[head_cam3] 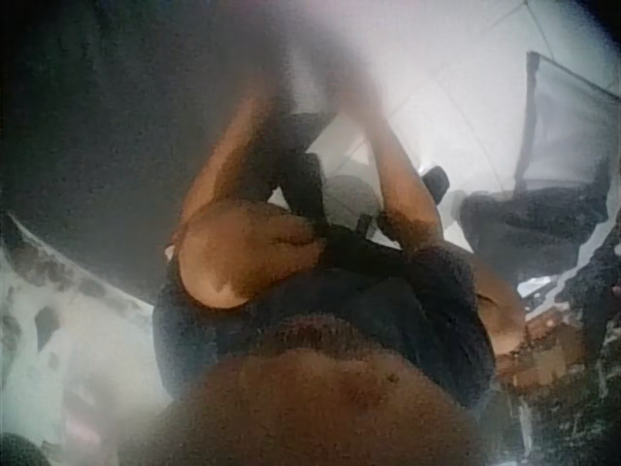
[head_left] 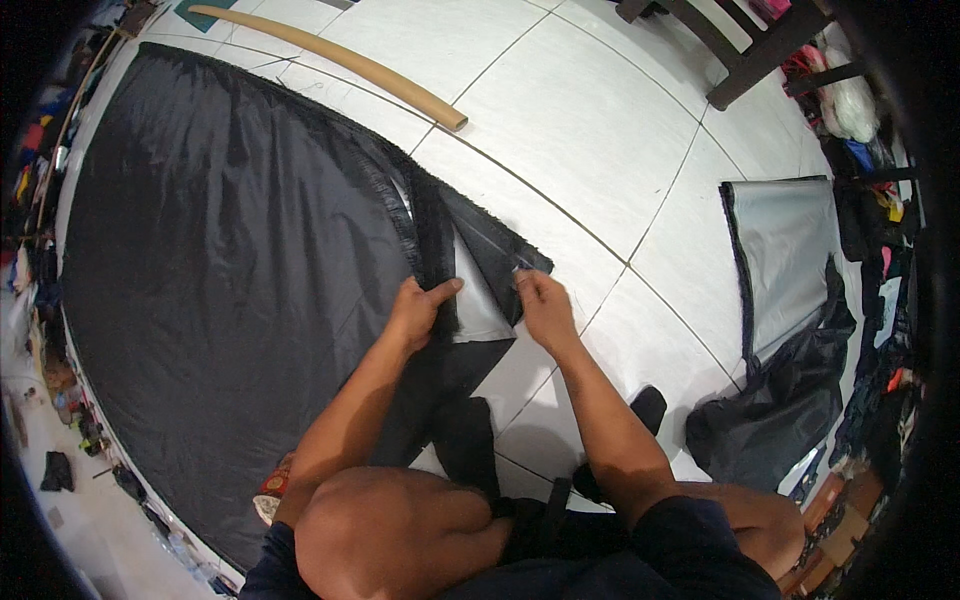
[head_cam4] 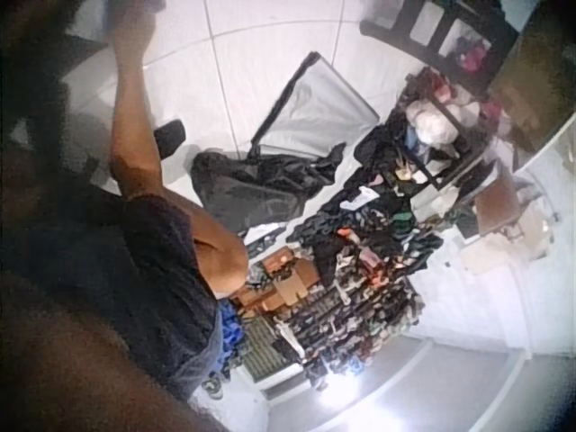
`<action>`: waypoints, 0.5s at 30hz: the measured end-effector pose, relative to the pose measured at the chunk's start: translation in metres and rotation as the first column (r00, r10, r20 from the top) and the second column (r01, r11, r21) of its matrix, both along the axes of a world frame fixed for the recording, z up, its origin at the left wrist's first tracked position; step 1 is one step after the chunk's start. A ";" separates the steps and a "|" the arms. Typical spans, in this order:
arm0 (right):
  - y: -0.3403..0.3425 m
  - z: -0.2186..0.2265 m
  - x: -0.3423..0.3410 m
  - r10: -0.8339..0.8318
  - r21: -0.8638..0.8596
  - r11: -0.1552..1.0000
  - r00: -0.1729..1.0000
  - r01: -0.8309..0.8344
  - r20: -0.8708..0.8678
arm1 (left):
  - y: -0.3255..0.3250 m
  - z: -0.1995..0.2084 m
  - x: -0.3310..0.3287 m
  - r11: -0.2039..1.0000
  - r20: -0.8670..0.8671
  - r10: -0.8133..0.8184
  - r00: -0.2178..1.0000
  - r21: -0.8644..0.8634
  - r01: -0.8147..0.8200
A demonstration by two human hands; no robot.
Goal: The person measures a large black fabric sheet on the floor using a wooden stick, then cuts the fabric with shears. After cutting, the person folds the fabric and applies tape to the edge.
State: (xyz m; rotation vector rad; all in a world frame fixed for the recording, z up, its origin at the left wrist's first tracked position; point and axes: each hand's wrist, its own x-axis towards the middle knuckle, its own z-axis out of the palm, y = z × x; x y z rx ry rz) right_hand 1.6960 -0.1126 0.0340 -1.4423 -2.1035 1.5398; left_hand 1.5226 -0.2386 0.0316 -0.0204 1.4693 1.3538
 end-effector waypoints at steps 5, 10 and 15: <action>-0.012 0.022 -0.011 -0.280 0.437 0.817 0.921 0.376 -0.270 | -0.001 0.006 0.002 0.999 -0.015 0.034 0.999 -0.005 -0.034; -0.029 0.011 -0.018 0.256 0.505 0.839 0.966 -0.202 -0.038 | 0.000 -0.003 -0.003 0.999 0.054 -0.001 0.999 0.053 -0.002; -0.024 0.006 -0.018 0.272 0.409 0.880 0.962 -0.241 -0.017 | -0.002 -0.002 -0.001 1.000 0.015 -0.017 1.000 -0.006 0.017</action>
